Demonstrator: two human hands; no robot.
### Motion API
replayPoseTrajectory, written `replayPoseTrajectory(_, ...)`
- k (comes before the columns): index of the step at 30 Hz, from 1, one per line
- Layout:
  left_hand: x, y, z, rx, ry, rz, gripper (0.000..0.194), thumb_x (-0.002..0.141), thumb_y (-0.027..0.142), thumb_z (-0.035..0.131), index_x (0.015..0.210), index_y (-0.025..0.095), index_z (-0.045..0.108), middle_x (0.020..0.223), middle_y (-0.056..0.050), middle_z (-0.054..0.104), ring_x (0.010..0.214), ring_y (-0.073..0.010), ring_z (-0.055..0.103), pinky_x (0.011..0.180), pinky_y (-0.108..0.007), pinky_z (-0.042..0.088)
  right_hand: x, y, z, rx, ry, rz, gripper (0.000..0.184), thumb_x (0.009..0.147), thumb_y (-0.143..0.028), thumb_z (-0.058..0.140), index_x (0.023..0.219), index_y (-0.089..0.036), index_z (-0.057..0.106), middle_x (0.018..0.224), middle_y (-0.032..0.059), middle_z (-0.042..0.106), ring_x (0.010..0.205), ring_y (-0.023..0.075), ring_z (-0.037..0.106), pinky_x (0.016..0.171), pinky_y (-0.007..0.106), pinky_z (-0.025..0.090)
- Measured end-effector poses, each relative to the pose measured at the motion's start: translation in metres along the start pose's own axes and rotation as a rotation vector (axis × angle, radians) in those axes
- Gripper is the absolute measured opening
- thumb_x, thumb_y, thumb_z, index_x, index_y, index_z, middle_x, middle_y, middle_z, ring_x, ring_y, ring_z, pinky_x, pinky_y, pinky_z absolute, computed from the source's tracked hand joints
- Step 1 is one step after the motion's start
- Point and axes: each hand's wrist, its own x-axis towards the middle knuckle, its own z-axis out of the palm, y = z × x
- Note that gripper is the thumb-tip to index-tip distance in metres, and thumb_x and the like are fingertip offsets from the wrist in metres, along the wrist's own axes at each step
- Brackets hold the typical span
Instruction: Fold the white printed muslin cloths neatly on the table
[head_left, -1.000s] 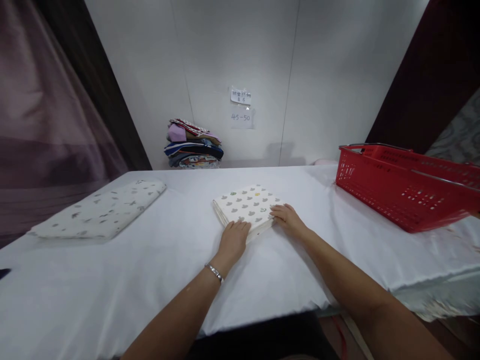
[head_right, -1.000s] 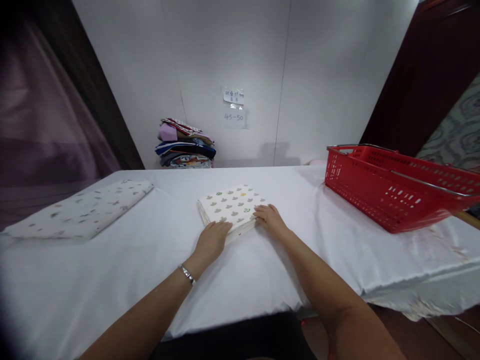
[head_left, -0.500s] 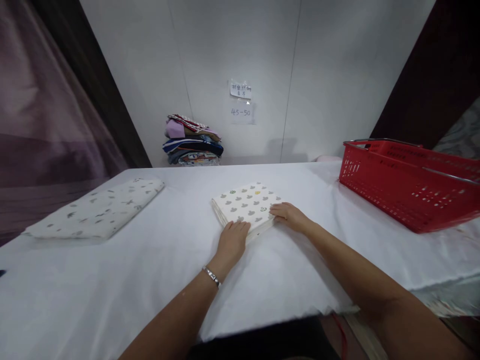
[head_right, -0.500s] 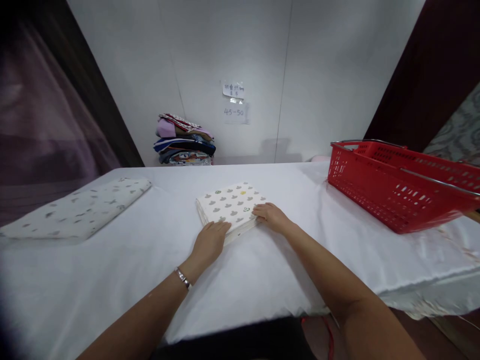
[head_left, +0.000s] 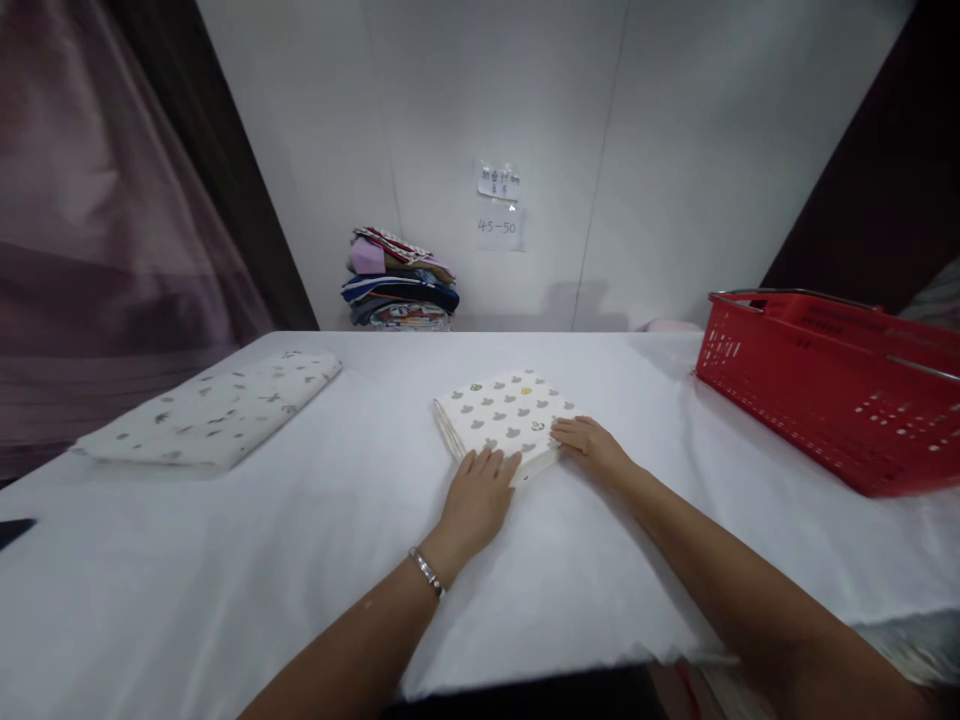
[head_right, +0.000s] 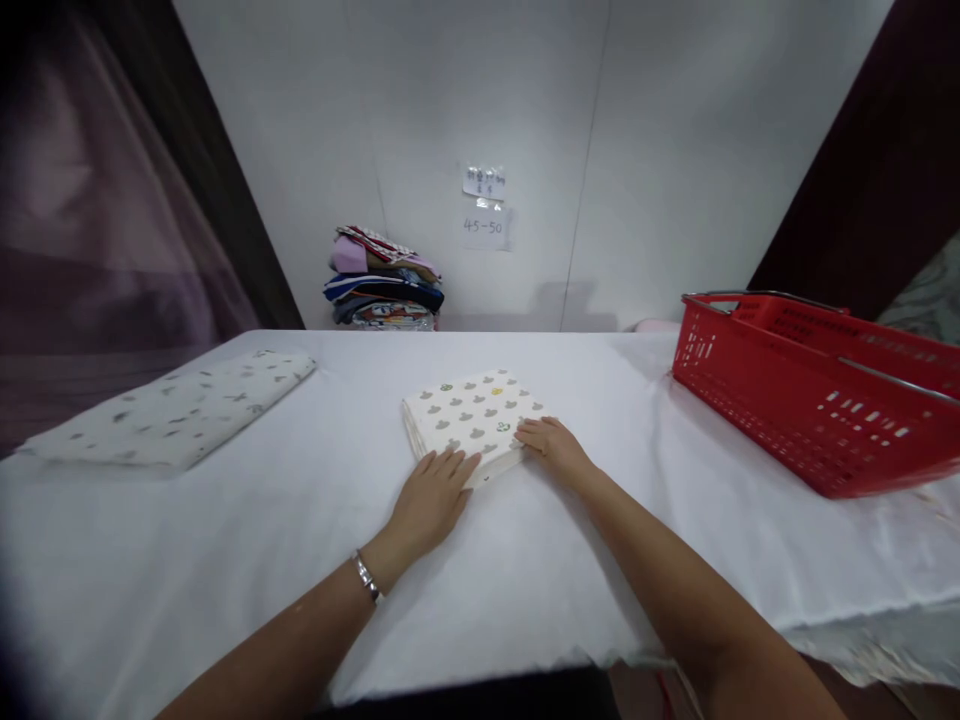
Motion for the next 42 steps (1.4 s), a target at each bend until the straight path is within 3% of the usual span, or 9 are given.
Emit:
replayPoseTrajectory(5,-0.004,0.000,0.010,0.047,0.000,0.009,0.044,0.091,0.022,0.040,0.135,0.022,0.039,0.134,-0.010,0.046,0.127,-0.0265,0.037,0.108,-0.046,0.024,0.008,-0.013,-0.012,0.096,-0.123,0.078,0.036,0.086,-0.031,0.047,0.119,-0.027,0.060,0.131,0.0053,0.053,0.129,0.0257,0.038,0.106,0.053,0.022)
replayPoseTrajectory(10,-0.005,0.001,0.014,0.074,-0.008,0.012,0.046,0.091,0.022,0.037,0.137,0.020,0.036,0.136,-0.012,0.044,0.128,-0.0284,0.035,0.108,-0.048,0.022,0.042,-0.036,-0.007,0.132,-0.178,0.036,0.046,0.090,-0.046,0.040,0.130,-0.026,0.051,0.143,0.0056,0.038,0.137,0.0255,0.022,0.110,0.052,0.014)
replayPoseTrajectory(14,-0.008,0.002,0.013,0.058,-0.008,0.015,0.046,0.092,0.023,0.035,0.138,0.019,0.034,0.138,-0.013,0.042,0.130,-0.0277,0.033,0.108,-0.047,0.021,0.065,-0.035,0.016,0.001,-0.266,0.094,0.054,0.088,-0.053,0.042,0.135,-0.026,0.045,0.146,0.0087,0.031,0.137,0.0309,0.021,0.107,0.056,0.020)
replayPoseTrajectory(18,-0.010,0.003,0.015,0.030,0.003,0.019,0.048,0.092,0.028,0.038,0.138,0.017,0.034,0.139,-0.015,0.041,0.131,-0.0284,0.032,0.109,-0.048,0.020,0.064,-0.023,0.034,-0.053,-0.304,0.133,0.054,0.089,-0.052,0.040,0.138,-0.028,0.040,0.147,0.0080,0.027,0.136,0.0314,0.021,0.107,0.056,0.022)
replayPoseTrajectory(25,-0.009,0.005,0.013,-0.012,-0.046,-0.001,0.058,0.088,0.040,0.045,0.138,0.014,0.034,0.142,-0.018,0.037,0.133,-0.0317,0.029,0.109,-0.051,0.019,0.073,-0.022,0.025,-0.034,-0.389,0.169,0.057,0.086,-0.055,0.044,0.137,-0.029,0.042,0.147,0.0083,0.029,0.135,0.0333,0.023,0.105,0.058,0.024)
replayPoseTrajectory(29,-0.010,0.006,0.015,-0.016,-0.034,-0.004,0.061,0.087,0.041,0.048,0.139,0.013,0.033,0.141,-0.020,0.037,0.133,-0.0329,0.029,0.110,-0.051,0.019,0.106,-0.038,0.028,-0.018,-0.345,0.086,0.057,0.088,-0.054,0.041,0.138,-0.025,0.041,0.148,0.0110,0.025,0.137,0.0326,0.018,0.106,0.060,0.019)
replayPoseTrajectory(33,-0.011,0.006,0.016,-0.032,-0.049,-0.019,0.062,0.087,0.042,0.047,0.140,0.013,0.033,0.143,-0.020,0.034,0.134,-0.0329,0.027,0.110,-0.052,0.020,0.134,-0.058,0.054,-0.033,-0.359,-0.006,0.058,0.091,-0.051,0.036,0.140,-0.020,0.037,0.149,0.0129,0.022,0.139,0.0293,0.015,0.108,0.057,0.015)
replayPoseTrajectory(37,-0.011,0.007,0.011,-0.075,-0.102,-0.064,0.064,0.087,0.044,0.044,0.141,0.013,0.033,0.145,-0.019,0.031,0.135,-0.0325,0.025,0.112,-0.051,0.019,0.139,-0.067,0.078,-0.077,-0.325,-0.073,0.057,0.093,-0.049,0.030,0.140,-0.018,0.035,0.150,0.0131,0.022,0.139,0.0268,0.016,0.109,0.054,0.015)
replayPoseTrajectory(42,-0.010,0.004,-0.002,-0.156,-0.086,-0.099,0.064,0.086,0.054,0.040,0.134,0.012,0.044,0.139,-0.019,0.040,0.131,-0.0326,0.034,0.111,-0.046,0.023,0.134,-0.064,0.082,-0.091,-0.275,-0.102,0.054,0.094,-0.047,0.028,0.140,-0.019,0.035,0.149,0.0127,0.023,0.138,0.0273,0.018,0.109,0.054,0.016)
